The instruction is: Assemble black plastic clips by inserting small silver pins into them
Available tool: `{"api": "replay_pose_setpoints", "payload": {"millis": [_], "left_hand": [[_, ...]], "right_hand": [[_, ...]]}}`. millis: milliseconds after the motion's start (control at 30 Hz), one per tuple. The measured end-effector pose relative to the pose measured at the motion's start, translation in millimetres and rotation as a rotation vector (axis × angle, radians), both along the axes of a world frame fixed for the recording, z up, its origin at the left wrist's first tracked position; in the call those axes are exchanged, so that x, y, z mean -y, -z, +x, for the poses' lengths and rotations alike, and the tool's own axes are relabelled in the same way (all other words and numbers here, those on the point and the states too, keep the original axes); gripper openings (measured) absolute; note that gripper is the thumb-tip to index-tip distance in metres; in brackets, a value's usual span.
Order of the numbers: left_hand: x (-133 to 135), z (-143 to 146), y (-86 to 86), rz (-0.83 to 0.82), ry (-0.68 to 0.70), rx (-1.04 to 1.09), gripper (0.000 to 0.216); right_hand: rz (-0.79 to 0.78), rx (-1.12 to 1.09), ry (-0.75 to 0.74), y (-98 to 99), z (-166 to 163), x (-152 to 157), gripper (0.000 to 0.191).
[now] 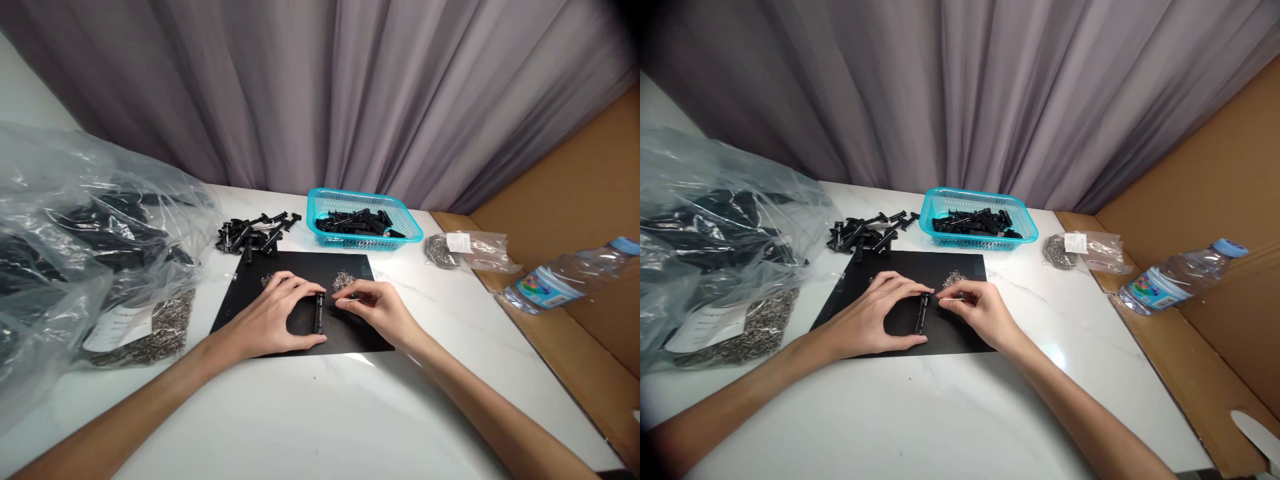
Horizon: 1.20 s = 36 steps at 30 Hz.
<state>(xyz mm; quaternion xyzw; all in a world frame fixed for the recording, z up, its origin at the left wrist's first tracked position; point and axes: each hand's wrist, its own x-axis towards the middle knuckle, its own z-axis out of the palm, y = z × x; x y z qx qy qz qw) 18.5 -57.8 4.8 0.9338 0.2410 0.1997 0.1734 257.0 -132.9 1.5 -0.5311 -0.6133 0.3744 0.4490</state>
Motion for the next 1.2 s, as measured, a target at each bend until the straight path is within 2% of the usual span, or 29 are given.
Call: {"api": "replay_pose_setpoints", "payload": {"millis": [200,333,500,733,900,1000,1100,1200], "left_hand": [[0,1,-0.7,-0.005,0.006,-0.004,0.063],[0,0,-0.1,0.001,0.007,-0.009,0.064],[0,0,1.4,0.014,0.007,-0.007,0.065],[-1,1,1.5,0.032,0.004,-0.017,0.065],[-1,2,0.5,0.029,0.007,-0.016,0.064],[0,2,0.4,0.013,0.001,-0.019,0.066],[-1,2,0.9,-0.005,-0.005,-0.007,0.068],[-2,2,1.4,-0.015,-0.017,0.007,0.070]], "right_hand": [[-0.139,-0.309,-0.064,-0.4,4,-4,0.024],[-0.181,-0.382,-0.085,-3.5,3,0,0.024],[-0.138,-0.430,-0.084,-8.8,-1,4,0.018],[-0.161,-0.332,-0.061,-13.5,-2,6,0.023],[-0.130,-0.256,-0.055,-7.6,-2,4,0.022],[-0.020,-0.088,-0.015,-0.8,-1,2,0.018],[0.155,0.128,0.061,3.5,-1,1,0.015],[0.273,0.211,0.090,3.8,-4,2,0.017]]}}
